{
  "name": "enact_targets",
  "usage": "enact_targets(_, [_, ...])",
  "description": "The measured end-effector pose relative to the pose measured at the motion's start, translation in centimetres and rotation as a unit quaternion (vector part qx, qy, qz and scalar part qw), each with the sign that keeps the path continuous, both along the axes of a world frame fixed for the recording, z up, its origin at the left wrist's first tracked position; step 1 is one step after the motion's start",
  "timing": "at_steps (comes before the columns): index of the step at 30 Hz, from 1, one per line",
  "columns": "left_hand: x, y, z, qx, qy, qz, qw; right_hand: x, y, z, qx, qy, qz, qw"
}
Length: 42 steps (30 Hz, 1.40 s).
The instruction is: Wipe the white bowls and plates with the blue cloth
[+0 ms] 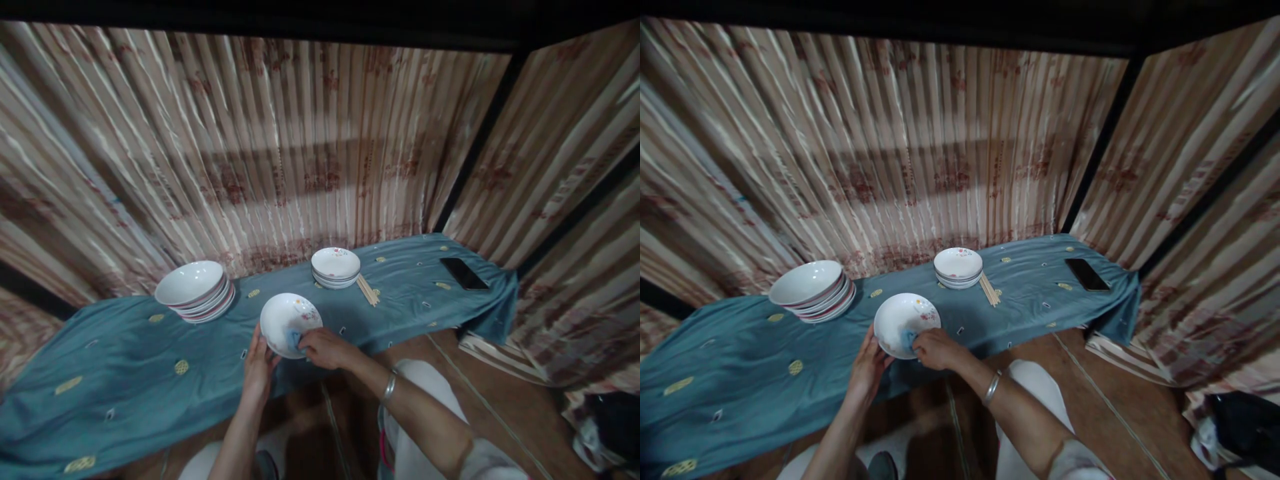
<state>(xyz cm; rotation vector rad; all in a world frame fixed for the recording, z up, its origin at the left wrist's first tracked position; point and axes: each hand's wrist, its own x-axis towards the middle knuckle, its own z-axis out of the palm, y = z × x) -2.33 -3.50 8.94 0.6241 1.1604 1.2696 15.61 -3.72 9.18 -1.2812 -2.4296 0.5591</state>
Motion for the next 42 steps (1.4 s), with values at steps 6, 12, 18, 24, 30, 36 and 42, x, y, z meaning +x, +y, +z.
enact_targets(6, [0.2,0.1,-0.2,0.005,0.011,0.005,1.000,-1.8,-0.2,0.4,-0.050,0.129,0.001,0.990])
enact_targets(12, [0.3,0.2,-0.7,0.027,0.050,0.004,0.998,-3.7,1.1,-0.9,-0.019,0.216,-0.004,0.976])
enact_targets(18, [0.2,0.5,-1.3,0.064,0.086,-0.016,0.994,-4.4,2.2,-1.1,0.064,0.198,-0.033,0.978])
enact_targets(24, [0.3,0.4,-1.5,0.064,0.108,-0.015,0.992,-4.1,4.0,-1.6,0.122,0.173,-0.051,0.976])
enact_targets(30, [0.4,0.0,-1.1,0.053,0.085,-0.008,0.995,-2.8,5.2,-2.0,0.106,0.145,-0.124,0.976])
enact_targets(36, [0.3,-0.1,-0.9,0.050,0.080,-0.012,0.996,-1.1,5.1,-2.2,0.083,0.089,-0.167,0.978])
enact_targets(42, [0.5,-0.1,-1.0,0.046,0.088,0.000,0.995,-0.3,3.2,-1.4,0.029,-0.006,-0.197,0.980])
